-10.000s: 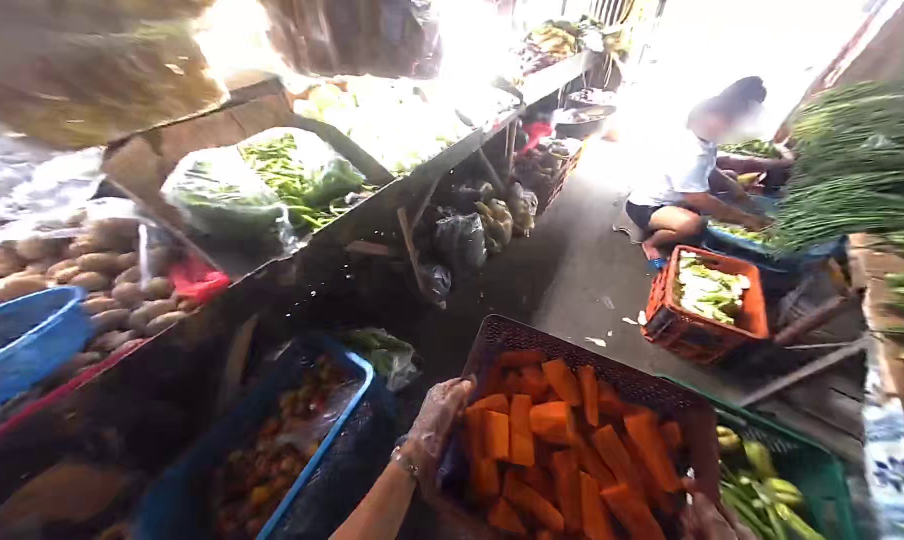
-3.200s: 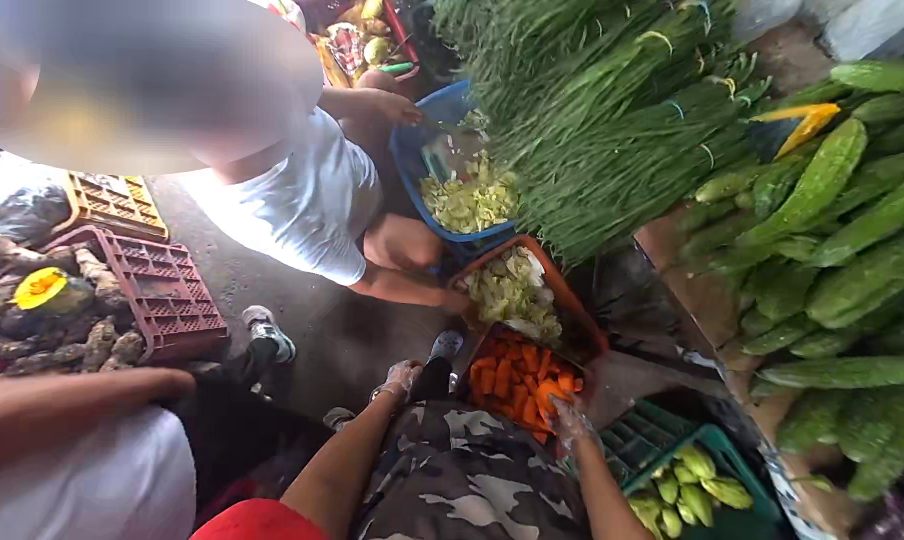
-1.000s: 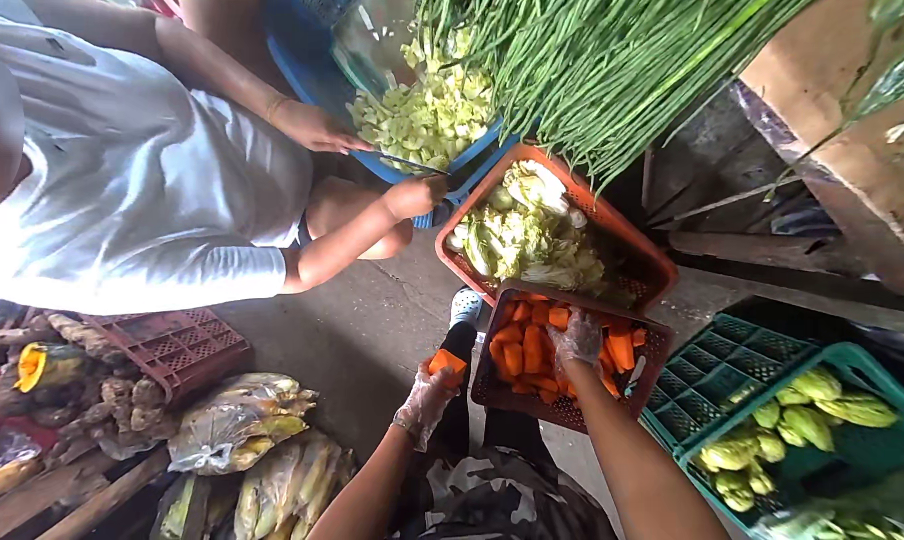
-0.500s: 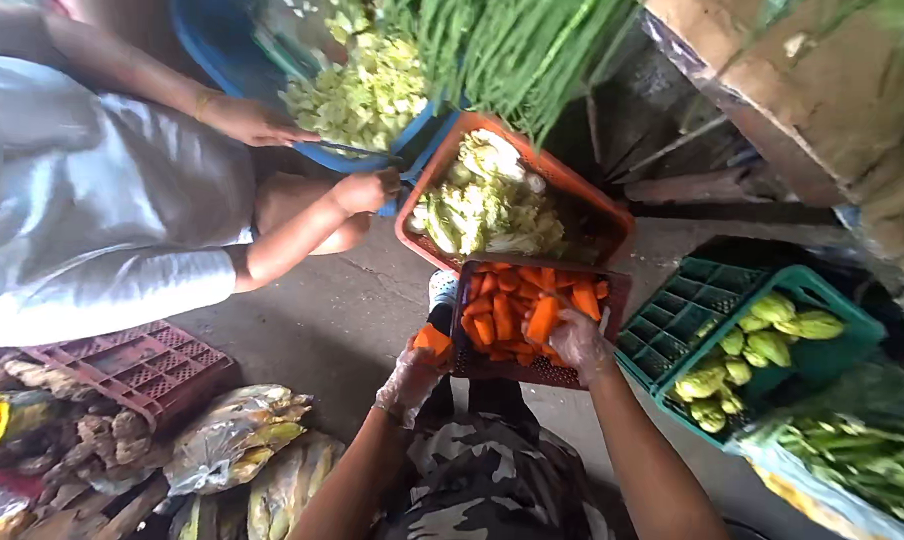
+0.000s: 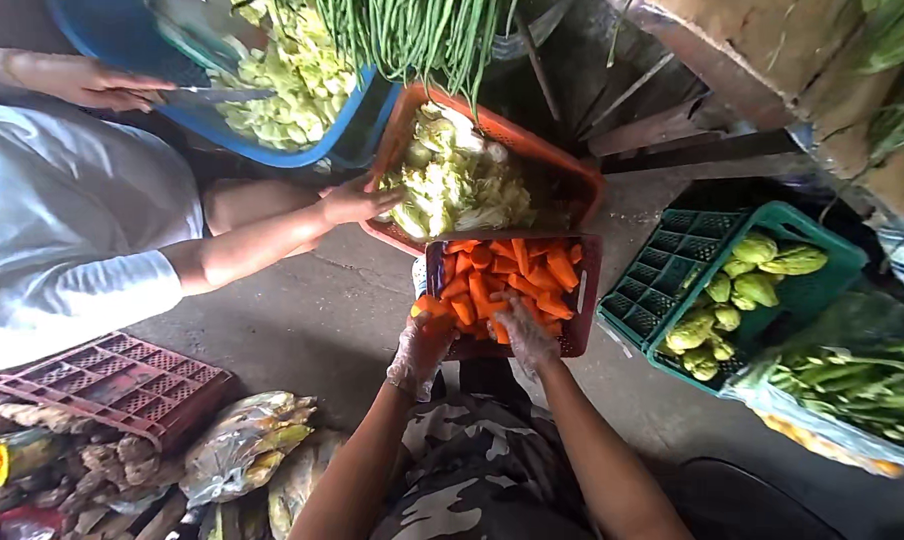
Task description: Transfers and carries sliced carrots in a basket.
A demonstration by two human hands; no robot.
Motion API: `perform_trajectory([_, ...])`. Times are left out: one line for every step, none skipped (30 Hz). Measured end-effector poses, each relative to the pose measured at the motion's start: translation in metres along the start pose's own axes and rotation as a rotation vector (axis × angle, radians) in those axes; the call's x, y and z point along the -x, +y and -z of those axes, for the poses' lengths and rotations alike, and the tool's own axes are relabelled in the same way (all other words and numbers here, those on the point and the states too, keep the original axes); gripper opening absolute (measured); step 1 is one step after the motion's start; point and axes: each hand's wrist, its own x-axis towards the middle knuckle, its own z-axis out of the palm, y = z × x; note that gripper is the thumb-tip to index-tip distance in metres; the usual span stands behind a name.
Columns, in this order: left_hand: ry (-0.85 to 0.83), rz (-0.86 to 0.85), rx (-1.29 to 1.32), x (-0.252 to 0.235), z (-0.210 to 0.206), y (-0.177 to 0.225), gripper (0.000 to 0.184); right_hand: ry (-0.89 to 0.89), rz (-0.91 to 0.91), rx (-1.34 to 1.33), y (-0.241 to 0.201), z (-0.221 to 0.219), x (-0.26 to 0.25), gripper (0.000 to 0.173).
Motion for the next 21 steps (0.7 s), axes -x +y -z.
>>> perform_trajectory([0.008,-0.015,-0.008,-0.002,0.005,-0.004,0.038,0.014,-0.051,-0.001,0.006,-0.002,0.001,0.042])
perform_trajectory([0.014,-0.027,-0.015,-0.003,0.010,-0.007,0.041,0.030,-0.101,0.012,0.013,-0.002,0.000,0.043])
perform_trajectory([0.026,-0.033,-0.025,-0.001,0.015,-0.008,0.042,0.036,-0.144,0.025,0.022,0.001,-0.003,0.041])
perform_trajectory([0.035,-0.033,-0.032,0.001,0.020,-0.008,0.042,0.045,-0.183,0.036,0.031,0.005,-0.006,0.039])
perform_trajectory([0.046,-0.027,-0.040,0.004,0.024,-0.006,0.042,0.063,-0.221,0.045,0.038,0.010,-0.011,0.040])
perform_trajectory([0.066,-0.022,-0.050,0.008,0.027,-0.004,0.041,0.090,-0.253,0.057,0.042,0.014,-0.014,0.042])
perform_trajectory([0.083,-0.017,-0.057,0.012,0.031,-0.001,0.040,0.119,-0.282,0.068,0.043,0.018,-0.017,0.044])
perform_trajectory([0.098,-0.014,-0.062,0.014,0.034,0.002,0.039,0.145,-0.294,0.086,0.041,0.021,-0.020,0.043])
perform_trajectory([0.109,-0.015,-0.067,0.015,0.038,0.003,0.037,0.155,-0.301,0.115,0.037,0.023,-0.023,0.042])
perform_trajectory([0.117,-0.022,-0.074,0.015,0.043,0.004,0.035,0.146,-0.308,0.163,0.033,0.025,-0.028,0.041])
perform_trajectory([0.116,-0.029,-0.075,0.014,0.047,0.004,0.034,0.132,-0.298,0.210,0.030,0.027,-0.033,0.041])
perform_trajectory([0.113,-0.036,-0.070,0.013,0.051,0.004,0.034,0.120,-0.271,0.248,0.029,0.028,-0.038,0.041])
perform_trajectory([0.109,-0.042,-0.055,0.014,0.053,0.004,0.034,0.103,-0.245,0.287,0.026,0.027,-0.044,0.042])
perform_trajectory([0.107,-0.047,-0.037,0.014,0.054,0.005,0.034,0.088,-0.216,0.335,0.021,0.023,-0.050,0.042])
perform_trajectory([0.107,-0.054,-0.022,0.015,0.054,0.005,0.034,0.081,-0.192,0.377,0.015,0.018,-0.055,0.043])
perform_trajectory([0.102,-0.061,-0.007,0.018,0.055,0.006,0.034,0.074,-0.180,0.413,0.010,0.012,-0.060,0.044])
perform_trajectory([0.096,-0.066,0.011,0.020,0.056,0.006,0.034,0.075,-0.170,0.440,0.005,0.006,-0.065,0.047])
perform_trajectory([0.089,-0.066,0.032,0.022,0.057,0.007,0.034,0.076,-0.169,0.443,0.000,0.000,-0.068,0.049])
perform_trajectory([0.088,-0.060,0.050,0.025,0.057,0.008,0.034,0.076,-0.171,0.416,-0.006,-0.005,-0.069,0.050])
perform_trajectory([0.084,-0.051,0.062,0.029,0.058,0.010,0.034,0.075,-0.178,0.350,-0.009,-0.008,-0.069,0.048])
perform_trajectory([0.082,-0.044,0.073,0.033,0.058,0.011,0.036,0.075,-0.178,0.249,-0.010,-0.011,-0.067,0.044])
